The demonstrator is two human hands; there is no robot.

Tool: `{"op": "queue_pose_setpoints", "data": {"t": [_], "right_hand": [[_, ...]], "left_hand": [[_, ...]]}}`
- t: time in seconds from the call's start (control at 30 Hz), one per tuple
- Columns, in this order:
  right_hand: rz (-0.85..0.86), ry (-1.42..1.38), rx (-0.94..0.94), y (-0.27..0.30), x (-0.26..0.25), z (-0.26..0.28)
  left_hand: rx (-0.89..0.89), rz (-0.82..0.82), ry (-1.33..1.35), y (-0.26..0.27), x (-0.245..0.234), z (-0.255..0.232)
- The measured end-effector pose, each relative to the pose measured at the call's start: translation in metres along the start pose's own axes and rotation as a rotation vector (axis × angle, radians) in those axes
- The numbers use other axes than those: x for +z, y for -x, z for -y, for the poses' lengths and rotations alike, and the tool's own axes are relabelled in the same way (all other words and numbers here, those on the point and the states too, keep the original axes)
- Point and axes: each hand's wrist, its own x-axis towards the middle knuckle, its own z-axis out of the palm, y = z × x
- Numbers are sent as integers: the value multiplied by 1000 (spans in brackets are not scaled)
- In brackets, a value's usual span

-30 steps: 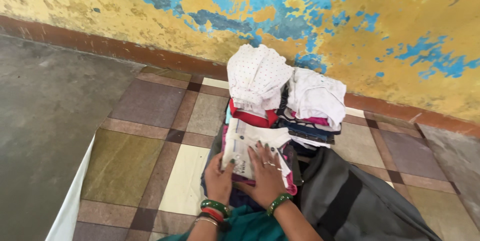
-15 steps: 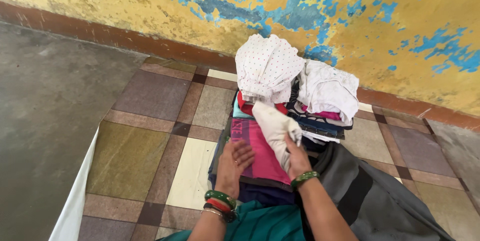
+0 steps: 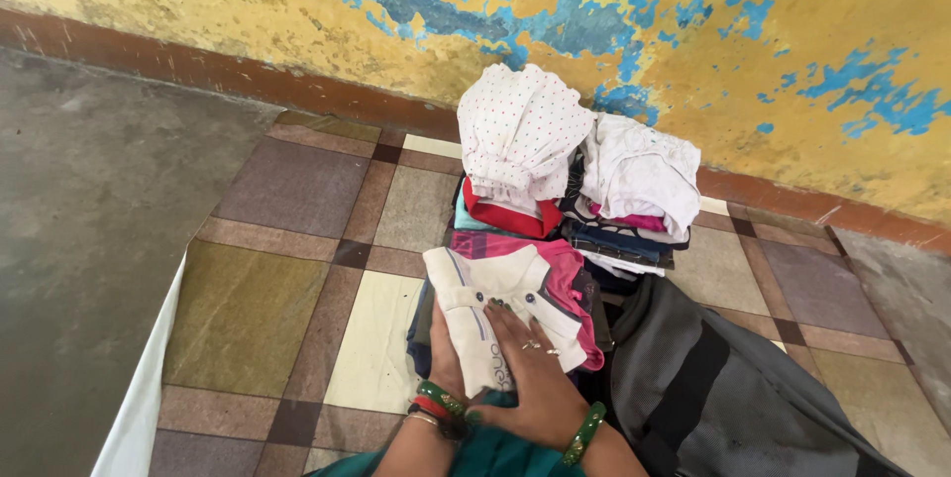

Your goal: The person packs a bag by picking up items from stacks of folded clothes and placing them inside a duffel bag on the floor.

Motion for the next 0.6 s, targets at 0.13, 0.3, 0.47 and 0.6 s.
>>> {"op": "queue_pose_setpoints", "data": {"t": [0.13,0.3,0.47,0.6], "right_hand": [[-141,-132,-1,0,-19,6],[-432,-298,170,18,-17,-15],[-656,-675,415,62,-2,-26],[-562,-947,904,104,-17,-13]], "left_hand": [[-57,-44,23,7,8,-1],[-92,38,21,19,26,0],[-22,101,-76,54,37,15],[-289,91,57,75,52,57]]}}
